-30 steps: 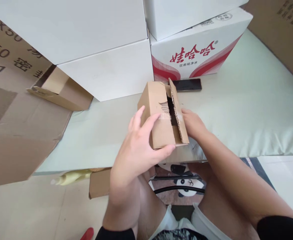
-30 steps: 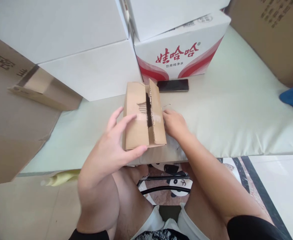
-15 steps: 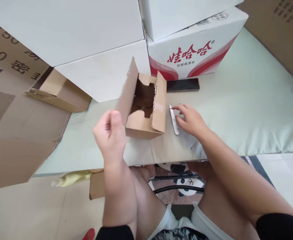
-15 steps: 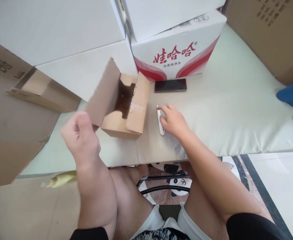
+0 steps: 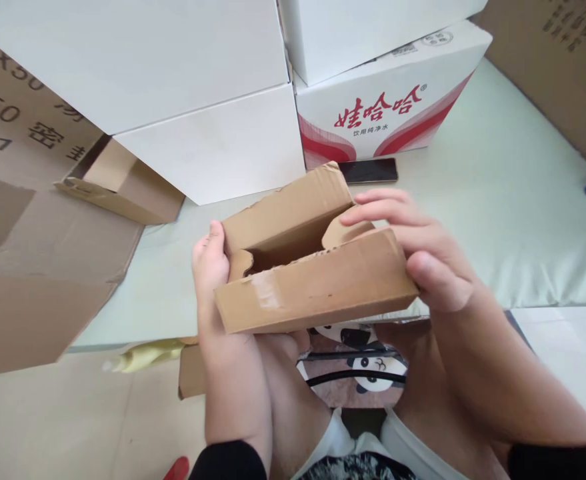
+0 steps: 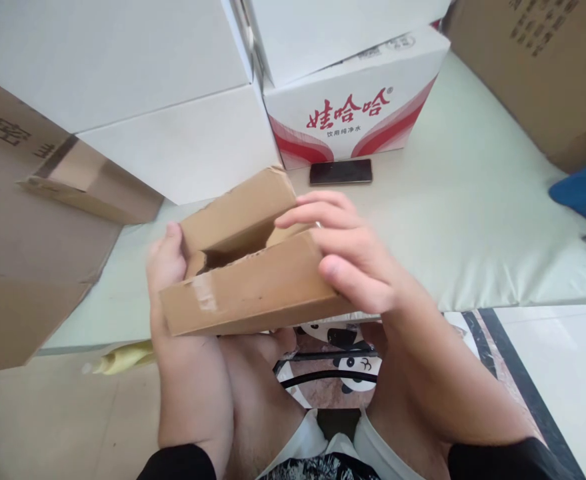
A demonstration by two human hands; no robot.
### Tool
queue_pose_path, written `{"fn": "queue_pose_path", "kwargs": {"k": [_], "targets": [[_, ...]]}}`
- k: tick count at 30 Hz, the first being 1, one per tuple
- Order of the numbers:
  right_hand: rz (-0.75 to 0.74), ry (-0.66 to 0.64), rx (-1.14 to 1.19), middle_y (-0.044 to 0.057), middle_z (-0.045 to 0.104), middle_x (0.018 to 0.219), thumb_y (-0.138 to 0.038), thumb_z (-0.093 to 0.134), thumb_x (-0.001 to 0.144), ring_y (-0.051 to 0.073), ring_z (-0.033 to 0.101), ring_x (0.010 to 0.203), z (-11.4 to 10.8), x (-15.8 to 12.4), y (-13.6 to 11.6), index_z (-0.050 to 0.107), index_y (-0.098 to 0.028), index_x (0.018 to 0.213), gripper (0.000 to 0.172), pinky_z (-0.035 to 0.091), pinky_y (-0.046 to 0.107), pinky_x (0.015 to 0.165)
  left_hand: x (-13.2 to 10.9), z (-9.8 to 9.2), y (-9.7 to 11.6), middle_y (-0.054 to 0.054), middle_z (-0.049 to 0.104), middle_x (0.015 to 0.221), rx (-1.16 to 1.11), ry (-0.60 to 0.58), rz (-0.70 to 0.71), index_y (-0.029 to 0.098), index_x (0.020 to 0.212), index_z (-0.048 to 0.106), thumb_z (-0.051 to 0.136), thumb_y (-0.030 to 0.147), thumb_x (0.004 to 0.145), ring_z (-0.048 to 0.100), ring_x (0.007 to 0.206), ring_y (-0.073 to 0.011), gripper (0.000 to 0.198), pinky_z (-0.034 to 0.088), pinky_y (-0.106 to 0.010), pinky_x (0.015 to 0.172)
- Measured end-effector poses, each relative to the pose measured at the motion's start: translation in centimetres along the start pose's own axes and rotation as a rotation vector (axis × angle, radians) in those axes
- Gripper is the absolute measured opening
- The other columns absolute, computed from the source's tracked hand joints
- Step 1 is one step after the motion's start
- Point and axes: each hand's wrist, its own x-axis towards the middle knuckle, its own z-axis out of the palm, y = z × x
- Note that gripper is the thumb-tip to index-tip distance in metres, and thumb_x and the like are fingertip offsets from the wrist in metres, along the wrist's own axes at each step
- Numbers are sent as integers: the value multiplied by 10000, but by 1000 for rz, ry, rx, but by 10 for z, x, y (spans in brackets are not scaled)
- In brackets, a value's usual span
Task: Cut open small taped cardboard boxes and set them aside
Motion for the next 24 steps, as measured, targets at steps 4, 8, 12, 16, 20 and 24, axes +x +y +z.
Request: {"fn": "queue_pose_path", "kwargs": {"k": [4, 8, 12, 16, 20, 24], "targets": [[-33, -197, -105, 86, 713, 1289, -606, 360, 990, 375, 427, 1457, 5, -1, -2, 735, -239, 1087, 534, 244, 598, 1194, -7, 11, 0, -43, 739, 763, -21, -43, -94, 153, 821, 697, 748, 661, 806, 689, 617, -179, 511, 536, -274, 531], [9, -232, -193, 71, 750, 1112, -577, 378, 993, 363, 422, 1475, 8, -3, 1, 717, -239, 1022, 480, 105, 579, 1218, -9, 14, -2, -47, 717, 771, -5, -86, -132, 167, 794, 668, 744, 671, 802, 682, 620, -188, 510, 542, -285, 535], [-66, -185, -120, 52, 721, 973, -603, 392, 975, 321, 585, 1220, 10, -1, -4, 686, -255, 1047, 462, 256, 563, 1162, 1, 11, -7, -33, 676, 752, 32, -126, -128, 175, 816, 659, 739, 627, 827, 658, 613, -162, 459, 526, -260, 535], [34, 83, -135, 68, 637, 935, -581, 458, 945, 312, 569, 1058, 14, -2, 9, 621, -284, 1044, 352, 431, 532, 985, 1, 10, -6, 16, 638, 746, 2, -163, -45, 255, 1049, 662, 744, 508, 851, 661, 639, -152, 331, 480, -224, 511], [242, 374, 8, 38, 507, 894, -565, 483, 919, 246, 558, 853, 19, -7, 42, 507, -304, 1033, 286, 484, 452, 799, -13, 9, -2, -65, 728, 1190, -55, -455, -164, 254, 1063, 709, 665, 651, 859, 721, 1098, -278, 448, 615, -360, 795], [379, 519, 175, -2, 422, 799, -511, 508, 921, 185, 491, 689, 20, -5, 64, 450, -316, 983, 212, 471, 383, 698, -15, 6, -7, -80, 735, 1262, -96, -614, -248, 252, 1204, 695, 650, 707, 842, 646, 1287, -330, 584, 563, -474, 1046]]}}
